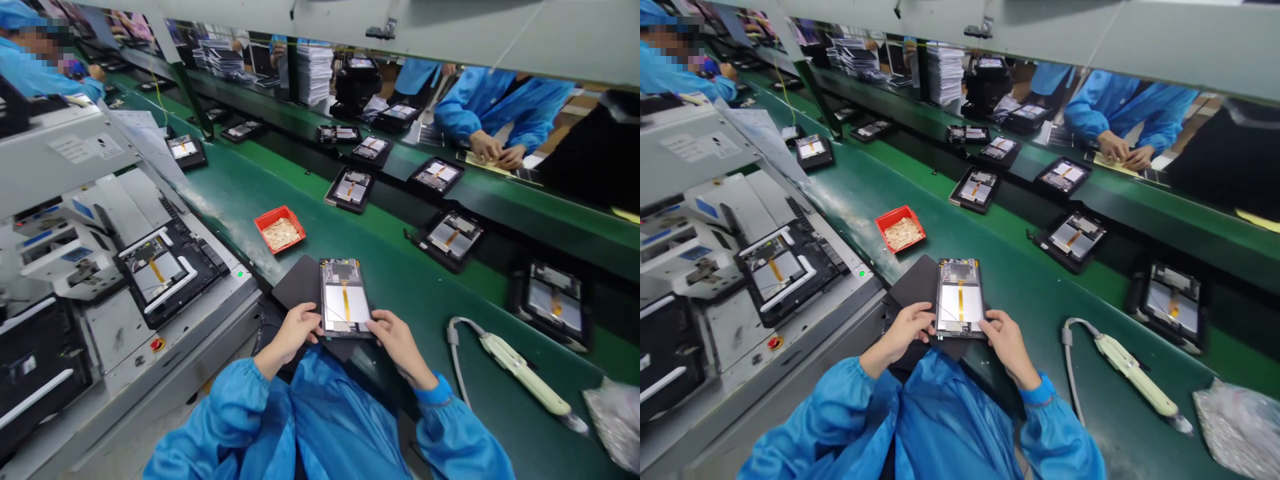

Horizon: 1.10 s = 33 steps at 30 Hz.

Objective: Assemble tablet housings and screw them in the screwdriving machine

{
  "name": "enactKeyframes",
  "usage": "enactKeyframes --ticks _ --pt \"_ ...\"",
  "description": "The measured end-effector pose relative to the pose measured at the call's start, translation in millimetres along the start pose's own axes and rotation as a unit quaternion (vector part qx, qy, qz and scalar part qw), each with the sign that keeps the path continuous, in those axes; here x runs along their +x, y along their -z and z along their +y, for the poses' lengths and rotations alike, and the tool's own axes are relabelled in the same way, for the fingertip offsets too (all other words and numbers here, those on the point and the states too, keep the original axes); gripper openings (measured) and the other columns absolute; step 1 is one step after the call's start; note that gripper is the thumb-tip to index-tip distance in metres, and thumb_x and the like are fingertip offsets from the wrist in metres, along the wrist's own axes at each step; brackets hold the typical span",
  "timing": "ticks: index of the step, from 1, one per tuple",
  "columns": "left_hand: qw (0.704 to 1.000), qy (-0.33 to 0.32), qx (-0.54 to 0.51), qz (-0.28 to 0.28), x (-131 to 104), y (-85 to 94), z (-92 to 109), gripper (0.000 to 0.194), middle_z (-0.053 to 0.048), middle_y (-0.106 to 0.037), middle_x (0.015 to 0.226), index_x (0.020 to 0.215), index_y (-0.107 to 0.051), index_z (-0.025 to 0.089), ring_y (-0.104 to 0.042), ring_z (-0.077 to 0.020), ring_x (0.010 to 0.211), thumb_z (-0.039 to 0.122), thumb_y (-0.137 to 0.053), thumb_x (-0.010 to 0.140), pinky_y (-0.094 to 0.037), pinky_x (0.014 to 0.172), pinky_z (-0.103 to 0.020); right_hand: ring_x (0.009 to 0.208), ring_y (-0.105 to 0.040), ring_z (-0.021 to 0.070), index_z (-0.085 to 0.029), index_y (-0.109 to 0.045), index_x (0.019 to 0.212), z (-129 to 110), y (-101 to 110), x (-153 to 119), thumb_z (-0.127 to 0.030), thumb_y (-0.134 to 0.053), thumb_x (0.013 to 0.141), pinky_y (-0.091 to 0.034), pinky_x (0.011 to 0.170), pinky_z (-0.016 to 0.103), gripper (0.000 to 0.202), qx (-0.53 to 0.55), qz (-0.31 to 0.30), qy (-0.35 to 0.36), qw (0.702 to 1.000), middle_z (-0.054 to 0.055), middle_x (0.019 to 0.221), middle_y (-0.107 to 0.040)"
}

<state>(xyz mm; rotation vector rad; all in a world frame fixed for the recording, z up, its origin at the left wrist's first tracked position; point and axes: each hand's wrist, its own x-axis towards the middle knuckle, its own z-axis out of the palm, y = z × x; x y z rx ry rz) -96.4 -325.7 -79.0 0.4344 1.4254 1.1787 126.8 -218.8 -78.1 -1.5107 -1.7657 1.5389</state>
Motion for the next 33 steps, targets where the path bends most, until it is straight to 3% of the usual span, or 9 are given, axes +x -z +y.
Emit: enactKeyframes --ticks 5,10,14,18,20,22,26,29,33 --pt "0.992 -0.041 -0.084 -0.080 -6 2.5 11 0.038 0.002 -0.056 0.056 0.093 -0.065 0.009 -0.047 -0.0077 0.046 0.041 -0.073 0.074 -0.036 0.044 -0.020 0.071 -0.061 0.0175 -0.015 -0.064 0.108 -32 1 -13 -0.055 -0.069 0.079 -0.045 0.056 0.025 0.050 0.088 -0.046 0.023 0.995 0.008 0.089 -0.069" --pt "0.982 -0.171 -0.079 0.017 -42 66.7 17 0.040 0.003 -0.055 0.063 0.097 -0.067 0.011 -0.047 -0.0075 0.050 0.045 -0.073 0.076 -0.039 0.048 -0.021 0.080 -0.065 0.0209 -0.018 -0.063 0.111 -65 -54 -1 -0.053 -0.065 0.084 -0.053 0.071 0.027 0.045 0.001 -0.116 0.139 0.983 0.007 0.089 -0.068" --pt "0.954 -0.218 -0.067 0.195 -97 142.6 4 0.036 0.001 -0.060 0.070 0.099 -0.067 0.013 -0.049 -0.0088 0.055 0.044 -0.068 0.082 -0.038 0.050 -0.020 0.067 -0.057 0.0162 -0.019 -0.062 0.111 -110 -143 10 -0.048 -0.057 0.092 -0.047 0.061 0.024 0.035 -0.086 -0.244 0.267 0.928 0.000 0.073 -0.060" --pt "0.878 -0.259 -0.093 0.391 -154 208.2 -23 0.027 -0.004 -0.069 0.088 0.099 -0.067 0.015 -0.061 -0.0154 0.077 0.039 -0.066 0.086 -0.048 0.069 -0.024 0.071 -0.058 0.0163 -0.019 -0.065 0.094 -176 -259 24 -0.044 -0.049 0.097 -0.046 0.066 0.025 0.029 -0.166 -0.385 0.370 0.829 0.001 0.075 -0.063" --pt "0.851 -0.256 -0.109 0.446 -176 233.1 -37 0.027 -0.006 -0.071 0.093 0.102 -0.067 0.015 -0.064 -0.0180 0.083 0.037 -0.066 0.086 -0.050 0.074 -0.026 0.082 -0.061 0.0181 -0.019 -0.065 0.093 -213 -330 37 -0.039 -0.046 0.099 -0.046 0.076 0.026 0.029 -0.220 -0.347 0.430 0.804 0.004 0.087 -0.068" --pt "0.829 -0.249 -0.127 0.484 -192 251.1 -49 0.030 -0.007 -0.072 0.096 0.105 -0.067 0.015 -0.065 -0.0192 0.084 0.038 -0.068 0.085 -0.050 0.073 -0.026 0.091 -0.062 0.0191 -0.019 -0.065 0.100 -248 -404 50 -0.033 -0.046 0.098 -0.044 0.082 0.027 0.024 -0.345 -0.240 0.459 0.783 0.006 0.097 -0.069" --pt "0.797 -0.236 -0.166 0.530 -207 268.1 -66 0.036 -0.009 -0.073 0.100 0.108 -0.068 0.015 -0.067 -0.0221 0.089 0.040 -0.071 0.082 -0.052 0.075 -0.027 0.113 -0.053 0.0281 -0.014 -0.061 0.116 -291 -524 66 -0.029 -0.058 0.090 -0.039 0.092 0.037 0.030 -0.402 -0.172 0.459 0.773 0.017 0.118 -0.062" --pt "0.795 -0.220 -0.185 0.533 -206 272.1 -72 0.038 -0.010 -0.073 0.103 0.110 -0.068 0.014 -0.067 -0.0240 0.092 0.041 -0.070 0.083 -0.053 0.077 -0.029 0.117 -0.049 0.0322 -0.013 -0.058 0.118 -300 -566 74 -0.031 -0.066 0.084 -0.037 0.093 0.041 0.040 -0.430 -0.137 0.446 0.773 0.021 0.122 -0.057" --pt "0.796 -0.228 -0.183 0.529 -194 278.8 -64 0.036 -0.010 -0.074 0.101 0.107 -0.068 0.013 -0.067 -0.0248 0.094 0.041 -0.070 0.083 -0.053 0.078 -0.030 0.116 -0.048 0.0319 -0.012 -0.058 0.117 -300 -575 82 -0.030 -0.067 0.082 -0.037 0.092 0.041 0.040 -0.454 -0.116 0.433 0.771 0.020 0.121 -0.055"
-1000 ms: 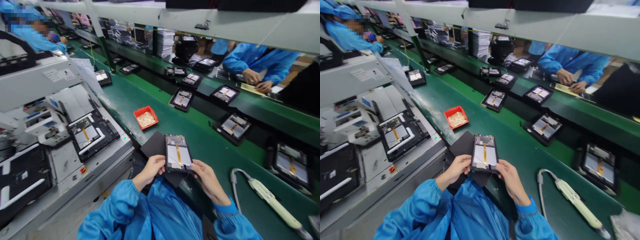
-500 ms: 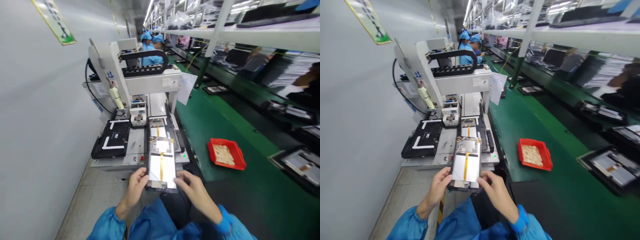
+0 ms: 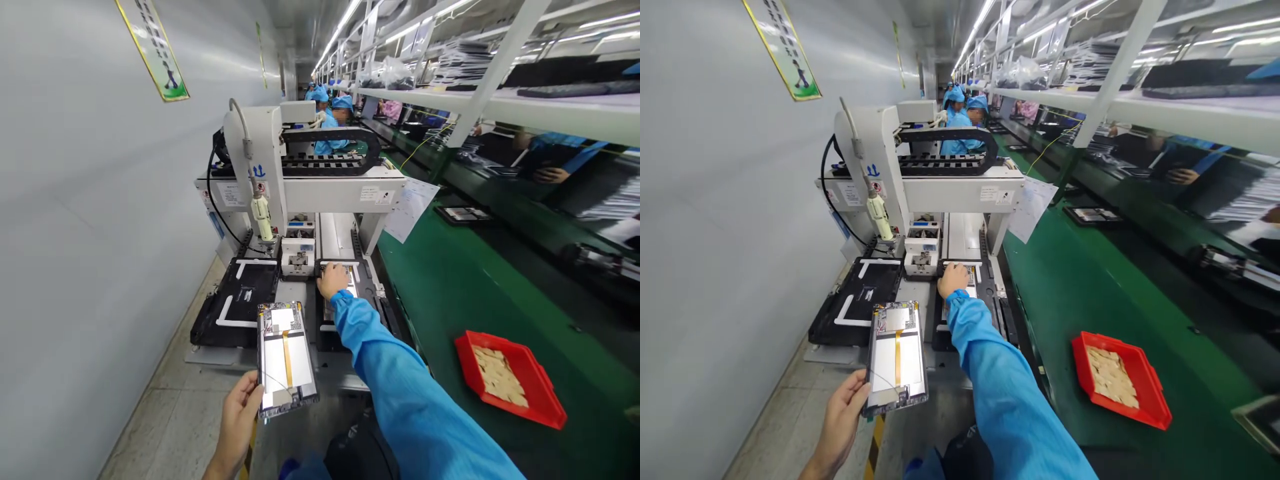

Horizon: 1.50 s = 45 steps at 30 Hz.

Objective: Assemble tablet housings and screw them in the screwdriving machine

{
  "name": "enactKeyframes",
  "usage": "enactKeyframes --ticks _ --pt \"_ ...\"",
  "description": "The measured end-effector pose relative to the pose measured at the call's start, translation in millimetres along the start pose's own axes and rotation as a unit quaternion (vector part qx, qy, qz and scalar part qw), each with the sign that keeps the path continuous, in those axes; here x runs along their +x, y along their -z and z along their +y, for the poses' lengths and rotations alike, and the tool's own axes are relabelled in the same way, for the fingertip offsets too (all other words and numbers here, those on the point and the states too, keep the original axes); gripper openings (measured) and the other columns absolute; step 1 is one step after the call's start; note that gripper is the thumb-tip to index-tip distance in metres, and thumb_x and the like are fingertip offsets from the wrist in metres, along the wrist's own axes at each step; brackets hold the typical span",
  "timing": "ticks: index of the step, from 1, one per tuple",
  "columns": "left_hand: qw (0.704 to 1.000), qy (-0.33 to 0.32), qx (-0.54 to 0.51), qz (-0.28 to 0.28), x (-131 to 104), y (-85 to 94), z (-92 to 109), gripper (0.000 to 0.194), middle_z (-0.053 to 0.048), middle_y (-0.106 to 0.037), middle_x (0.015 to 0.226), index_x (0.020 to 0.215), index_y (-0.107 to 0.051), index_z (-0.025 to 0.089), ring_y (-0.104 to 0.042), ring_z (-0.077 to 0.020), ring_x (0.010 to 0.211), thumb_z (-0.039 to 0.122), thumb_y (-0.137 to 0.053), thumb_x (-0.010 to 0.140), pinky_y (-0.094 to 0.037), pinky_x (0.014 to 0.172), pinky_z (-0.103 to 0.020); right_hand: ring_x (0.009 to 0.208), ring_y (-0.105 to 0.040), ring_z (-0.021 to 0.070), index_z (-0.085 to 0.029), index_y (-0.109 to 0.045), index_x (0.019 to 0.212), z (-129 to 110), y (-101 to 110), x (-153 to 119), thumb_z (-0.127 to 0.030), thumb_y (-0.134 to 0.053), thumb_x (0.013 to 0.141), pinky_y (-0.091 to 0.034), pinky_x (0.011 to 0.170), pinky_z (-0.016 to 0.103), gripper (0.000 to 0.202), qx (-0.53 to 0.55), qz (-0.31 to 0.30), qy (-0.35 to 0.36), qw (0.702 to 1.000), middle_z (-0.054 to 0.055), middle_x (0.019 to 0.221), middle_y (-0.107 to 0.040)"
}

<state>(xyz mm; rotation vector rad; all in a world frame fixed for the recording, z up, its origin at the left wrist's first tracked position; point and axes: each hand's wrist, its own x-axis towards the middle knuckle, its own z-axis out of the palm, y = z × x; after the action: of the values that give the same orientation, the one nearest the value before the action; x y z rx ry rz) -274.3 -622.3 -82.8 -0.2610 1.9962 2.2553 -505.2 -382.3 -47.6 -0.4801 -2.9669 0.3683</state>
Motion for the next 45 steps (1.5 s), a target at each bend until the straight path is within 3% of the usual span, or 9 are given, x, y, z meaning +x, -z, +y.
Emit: enactKeyframes --ticks 8,15,21,27,31,33,38,41,45 --pt "0.998 -0.033 -0.006 -0.049 56 -47.9 22 0.028 -0.007 -0.074 0.093 0.098 -0.069 0.014 -0.067 -0.0201 0.084 0.036 -0.068 0.081 -0.050 0.075 -0.027 0.119 -0.049 0.0333 -0.009 -0.059 0.119 26 50 10 -0.029 -0.051 0.089 -0.041 0.094 0.042 0.037 0.029 0.021 -0.008 0.999 0.023 0.127 -0.055" --pt "0.990 -0.068 0.074 -0.095 134 -114.9 21 0.027 -0.004 -0.069 0.073 0.090 -0.067 0.012 -0.057 -0.0133 0.061 0.035 -0.060 0.079 -0.040 0.054 -0.022 0.083 -0.064 0.0215 -0.012 -0.072 0.097 125 109 12 -0.018 -0.054 0.081 -0.045 0.071 0.027 0.024 0.101 0.001 -0.045 0.994 0.012 0.089 -0.071" --pt "0.971 -0.083 0.180 -0.130 159 -161.3 17 0.027 -0.004 -0.064 0.068 0.088 -0.067 0.012 -0.053 -0.0133 0.057 0.036 -0.056 0.085 -0.039 0.054 -0.023 0.068 -0.056 0.0169 -0.013 -0.071 0.090 219 178 -45 -0.033 -0.055 0.082 -0.039 0.059 0.026 0.027 0.241 0.161 -0.022 0.957 0.005 0.076 -0.066" --pt "0.916 -0.179 0.339 -0.122 137 -146.2 29 0.026 -0.015 -0.066 0.113 0.106 -0.068 0.015 -0.053 -0.0272 0.115 0.013 -0.051 0.087 -0.038 0.099 -0.039 0.061 -0.055 0.0201 -0.022 -0.072 0.096 272 226 -145 -0.047 -0.069 0.075 -0.041 0.053 0.034 0.033 0.353 0.196 -0.114 0.908 0.008 0.078 -0.067" --pt "0.778 -0.283 0.531 -0.181 97 -138.7 25 0.046 -0.012 -0.059 0.136 0.121 -0.064 0.018 -0.044 -0.0274 0.130 0.002 -0.042 0.084 -0.032 0.109 -0.045 0.053 -0.053 0.0205 -0.030 -0.072 0.091 290 247 -216 -0.053 -0.072 0.069 -0.039 0.045 0.036 0.031 0.358 0.196 -0.219 0.886 0.008 0.072 -0.066" --pt "0.747 -0.328 0.544 -0.195 67 -151.6 13 0.050 -0.012 -0.059 0.136 0.125 -0.062 0.017 -0.045 -0.0277 0.129 0.001 -0.038 0.084 -0.034 0.109 -0.046 0.055 -0.056 0.0228 -0.031 -0.071 0.086 303 251 -252 -0.056 -0.071 0.068 -0.041 0.046 0.038 0.031 0.338 0.199 -0.233 0.890 0.009 0.074 -0.068" --pt "0.695 -0.330 0.509 -0.386 2 -224.7 -32 0.050 -0.013 -0.060 0.136 0.123 -0.061 0.015 -0.051 -0.0248 0.126 0.002 -0.043 0.078 -0.037 0.110 -0.038 0.047 -0.056 0.0270 -0.036 -0.071 0.092 353 226 -340 -0.058 -0.070 0.063 -0.044 0.050 0.047 0.037 0.242 0.174 -0.259 0.919 0.008 0.068 -0.070" --pt "0.684 -0.268 0.558 -0.386 -4 -257.8 -45 0.050 -0.018 -0.062 0.131 0.123 -0.060 0.012 -0.055 -0.0273 0.122 0.001 -0.049 0.075 -0.041 0.104 -0.038 0.062 -0.066 0.0333 -0.035 -0.068 0.101 365 206 -391 -0.052 -0.062 0.072 -0.051 0.062 0.051 0.035 0.172 0.156 -0.240 0.943 0.010 0.080 -0.074" --pt "0.679 -0.257 0.565 -0.392 -6 -270.0 -46 0.033 -0.021 -0.068 0.106 0.108 -0.062 0.010 -0.060 -0.0313 0.109 0.005 -0.042 0.082 -0.043 0.097 -0.045 0.103 -0.067 0.0300 -0.018 -0.061 0.118 337 192 -441 -0.030 -0.043 0.086 -0.051 0.089 0.043 0.039 0.094 0.085 -0.248 0.960 0.014 0.115 -0.069"
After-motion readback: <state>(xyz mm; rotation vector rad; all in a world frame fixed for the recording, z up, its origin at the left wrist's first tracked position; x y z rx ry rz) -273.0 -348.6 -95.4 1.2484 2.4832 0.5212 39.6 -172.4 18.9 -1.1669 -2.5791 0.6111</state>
